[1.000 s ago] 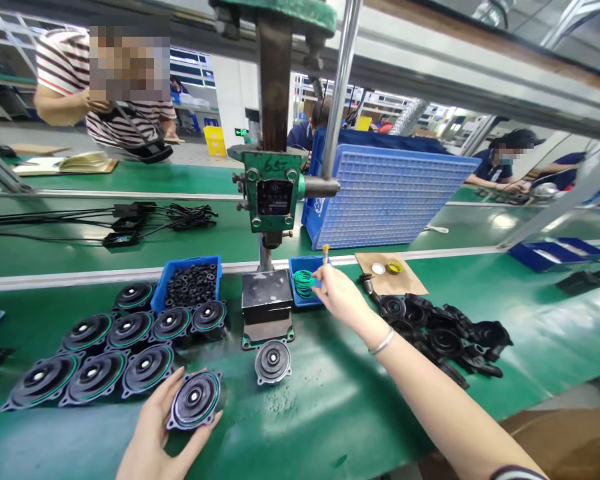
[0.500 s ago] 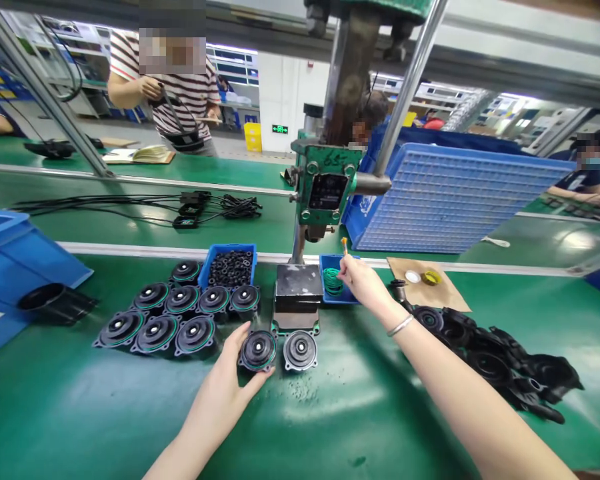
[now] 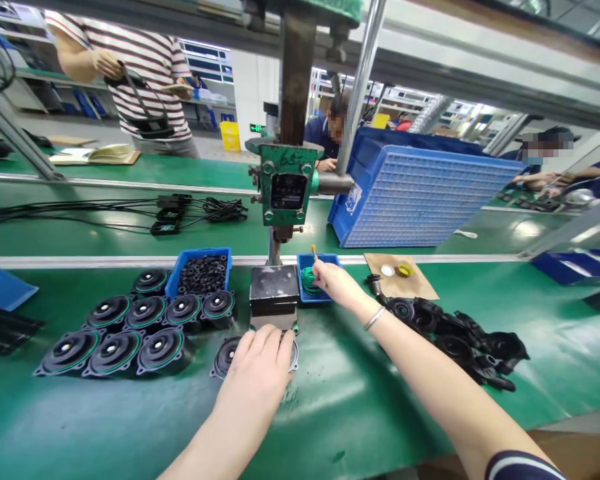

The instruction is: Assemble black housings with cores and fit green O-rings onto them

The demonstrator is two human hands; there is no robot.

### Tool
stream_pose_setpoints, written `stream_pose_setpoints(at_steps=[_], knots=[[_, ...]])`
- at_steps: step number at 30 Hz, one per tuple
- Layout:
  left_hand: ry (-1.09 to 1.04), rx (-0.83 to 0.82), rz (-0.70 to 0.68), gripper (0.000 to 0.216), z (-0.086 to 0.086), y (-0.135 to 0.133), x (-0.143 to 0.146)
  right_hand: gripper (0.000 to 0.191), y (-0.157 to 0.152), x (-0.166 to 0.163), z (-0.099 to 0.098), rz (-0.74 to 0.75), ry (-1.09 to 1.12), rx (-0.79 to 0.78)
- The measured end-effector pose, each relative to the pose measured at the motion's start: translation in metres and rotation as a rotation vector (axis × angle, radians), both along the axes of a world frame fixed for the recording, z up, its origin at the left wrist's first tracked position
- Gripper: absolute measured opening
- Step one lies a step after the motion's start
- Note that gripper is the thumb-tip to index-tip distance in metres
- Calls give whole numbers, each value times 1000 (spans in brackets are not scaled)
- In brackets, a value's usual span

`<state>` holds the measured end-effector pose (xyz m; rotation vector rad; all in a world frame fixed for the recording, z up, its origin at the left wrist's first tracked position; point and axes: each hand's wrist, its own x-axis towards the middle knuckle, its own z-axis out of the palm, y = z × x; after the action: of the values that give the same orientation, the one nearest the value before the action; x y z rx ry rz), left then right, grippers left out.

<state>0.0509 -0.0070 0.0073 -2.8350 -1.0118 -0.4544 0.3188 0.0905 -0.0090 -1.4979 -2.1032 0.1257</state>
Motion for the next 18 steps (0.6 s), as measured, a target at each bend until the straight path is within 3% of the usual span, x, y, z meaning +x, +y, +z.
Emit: stream_pose_setpoints(at_steps=[5, 9, 12, 15, 18], knots=[[-174, -303, -118, 80, -22, -20, -3, 24, -3, 11, 20, -63, 132, 83], [-378, -393, -91, 91, -38, -30, -15, 27, -42, 4, 41, -83, 235, 154], [-538, -338, -75, 75, -35, -26, -25, 29, -93, -15, 46, 58, 276, 107], [-596, -261, -150, 48, -28, -19, -32, 23, -139, -35, 39, 341, 297, 0], [-555, -244, -277, 24, -25, -13, -30, 23, -160, -45, 27, 409, 321, -32]])
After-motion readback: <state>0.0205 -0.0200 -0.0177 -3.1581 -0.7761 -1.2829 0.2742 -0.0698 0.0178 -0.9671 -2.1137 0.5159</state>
